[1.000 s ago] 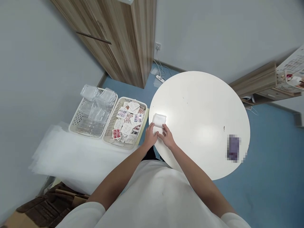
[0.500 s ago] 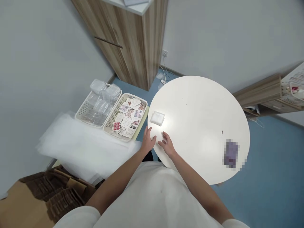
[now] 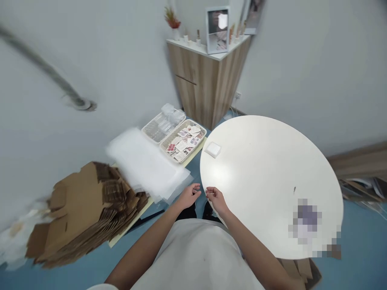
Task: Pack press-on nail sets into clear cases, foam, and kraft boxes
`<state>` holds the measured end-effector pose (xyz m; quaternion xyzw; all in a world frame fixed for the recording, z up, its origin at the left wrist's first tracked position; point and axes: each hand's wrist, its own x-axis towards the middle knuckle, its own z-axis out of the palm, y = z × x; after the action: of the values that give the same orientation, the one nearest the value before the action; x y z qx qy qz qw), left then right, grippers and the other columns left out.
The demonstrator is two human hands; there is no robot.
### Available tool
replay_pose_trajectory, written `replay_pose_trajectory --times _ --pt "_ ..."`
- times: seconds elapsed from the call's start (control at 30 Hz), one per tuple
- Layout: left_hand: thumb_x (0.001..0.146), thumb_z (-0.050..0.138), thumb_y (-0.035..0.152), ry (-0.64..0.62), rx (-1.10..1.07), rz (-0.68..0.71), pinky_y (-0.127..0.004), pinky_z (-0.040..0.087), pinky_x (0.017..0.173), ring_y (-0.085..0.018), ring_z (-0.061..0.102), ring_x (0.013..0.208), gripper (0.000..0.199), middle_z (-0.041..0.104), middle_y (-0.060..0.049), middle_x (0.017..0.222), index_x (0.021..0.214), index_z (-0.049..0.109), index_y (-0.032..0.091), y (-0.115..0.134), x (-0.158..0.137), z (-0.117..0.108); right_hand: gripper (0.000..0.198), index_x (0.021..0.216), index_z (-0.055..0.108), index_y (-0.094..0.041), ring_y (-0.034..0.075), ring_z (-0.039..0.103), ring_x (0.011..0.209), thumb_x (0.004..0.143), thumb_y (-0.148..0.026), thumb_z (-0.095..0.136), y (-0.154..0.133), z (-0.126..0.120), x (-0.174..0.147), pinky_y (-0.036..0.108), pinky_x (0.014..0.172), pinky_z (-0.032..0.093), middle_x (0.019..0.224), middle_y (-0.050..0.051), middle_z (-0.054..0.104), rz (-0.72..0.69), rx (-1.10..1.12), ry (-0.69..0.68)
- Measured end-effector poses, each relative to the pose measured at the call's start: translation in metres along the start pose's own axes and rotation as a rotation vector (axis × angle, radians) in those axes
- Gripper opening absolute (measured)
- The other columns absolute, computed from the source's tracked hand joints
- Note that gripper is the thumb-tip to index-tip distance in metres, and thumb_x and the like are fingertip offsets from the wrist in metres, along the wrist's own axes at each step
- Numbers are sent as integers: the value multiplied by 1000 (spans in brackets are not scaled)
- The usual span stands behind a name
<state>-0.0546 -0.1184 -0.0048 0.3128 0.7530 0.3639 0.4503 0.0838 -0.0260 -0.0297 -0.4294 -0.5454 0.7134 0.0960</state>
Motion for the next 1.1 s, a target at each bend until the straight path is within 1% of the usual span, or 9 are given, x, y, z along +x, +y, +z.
replay_pose_trajectory --times 0.13,0.3,0.47,0.53,0.6,0.7,0.83,0.93,1.1 --pt "76 51 35 133 5 14 -32 47 79 -19 59 91 39 59 -10 110 111 51 19 -8 -37 -21 34 95 56 -19 15 57 71 67 -38 56 -4 24 2 31 70 46 88 5 61 -37 -91 -119" --pt "79 47 35 337 101 94 -30 48 75 -18 59 90 37 58 -9 110 112 51 19 -25 -91 -69 33 92 58 -18 17 58 74 69 -41 54 -17 73 4 32 71 46 85 5 61 -137 -209 -256" --pt "82 42 34 538 273 223 -30 46 81 -17 57 94 35 57 -7 111 114 49 21 -42 -163 -131 36 94 58 -18 17 58 72 75 -46 45 -38 148 1 31 68 45 87 6 62 -280 -375 -405" --pt "83 40 35 600 347 222 -31 46 82 -18 56 96 36 56 -7 112 116 48 22 -55 -192 -156 37 96 57 -19 16 58 73 77 -46 42 -48 183 -2 30 67 44 91 6 61 -362 -450 -456" --pt "83 39 37 659 438 183 -34 44 84 -21 54 99 37 57 -8 111 114 50 21 -73 -216 -179 37 99 55 -19 16 57 75 78 -45 41 -56 215 -8 30 69 44 94 6 60 -455 -543 -484" --pt "83 39 40 749 551 49 -39 41 87 -25 51 103 39 57 -10 111 112 52 19 -104 -241 -207 40 107 52 -19 14 56 74 76 -43 47 -65 257 -18 30 72 43 102 7 56 -631 -732 -406" --pt "82 39 43 740 579 -33 -38 41 84 -26 51 102 41 57 -11 110 112 52 18 -137 -258 -228 42 112 50 -20 17 55 82 76 -41 50 -77 301 -28 30 74 41 104 9 54 -775 -978 -310" --pt "79 43 43 735 545 -43 -37 39 84 -27 52 100 41 58 -11 108 109 54 18 -149 -262 -234 39 109 51 -18 22 54 89 77 -39 50 -85 327 -28 30 72 40 101 11 55 -813 -1221 -248" --pt "80 41 43 723 488 -38 -36 39 84 -27 50 103 42 56 -12 111 111 53 19 -159 -263 -234 21 96 55 -19 23 58 83 79 -28 47 -95 355 -24 30 64 39 94 12 58 -819 -1516 -216"
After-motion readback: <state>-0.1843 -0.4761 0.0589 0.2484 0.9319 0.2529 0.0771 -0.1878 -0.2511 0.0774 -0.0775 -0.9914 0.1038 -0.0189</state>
